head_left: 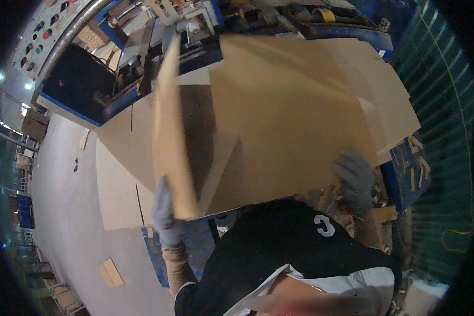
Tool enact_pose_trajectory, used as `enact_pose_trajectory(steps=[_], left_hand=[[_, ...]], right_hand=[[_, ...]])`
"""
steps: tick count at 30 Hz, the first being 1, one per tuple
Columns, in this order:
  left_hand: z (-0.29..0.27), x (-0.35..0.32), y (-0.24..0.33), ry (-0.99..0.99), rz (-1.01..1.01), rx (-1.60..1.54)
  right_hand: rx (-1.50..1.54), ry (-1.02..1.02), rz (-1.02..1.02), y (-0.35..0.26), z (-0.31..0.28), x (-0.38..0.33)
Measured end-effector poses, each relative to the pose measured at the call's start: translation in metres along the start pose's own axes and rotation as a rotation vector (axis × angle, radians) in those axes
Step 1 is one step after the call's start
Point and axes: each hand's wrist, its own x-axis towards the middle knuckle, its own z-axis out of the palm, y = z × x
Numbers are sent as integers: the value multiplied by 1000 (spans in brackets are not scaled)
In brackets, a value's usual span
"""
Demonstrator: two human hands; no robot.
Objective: The person repeatedly picks up flat cardboard sheets from a stack and places them onto a machine table. The person aligns each sheet by hand and continues the cycle throughout the clip.
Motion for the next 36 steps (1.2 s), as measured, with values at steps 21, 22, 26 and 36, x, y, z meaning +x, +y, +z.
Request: enact_pose_trajectory(steps=[21,22,26,36], left_hand=[[25,65,5,-525,399,458],[25,65,5,-521,391,469],[22,62,2,-489,377,472],[51,134,-55,-143,485,407]], right_hand=[[-144,-434,23,97,37,79],[-171,-448,88,98,35,78],[-274,-697,-99,99,23,73],[-201,-542,-225,123,63,130]])
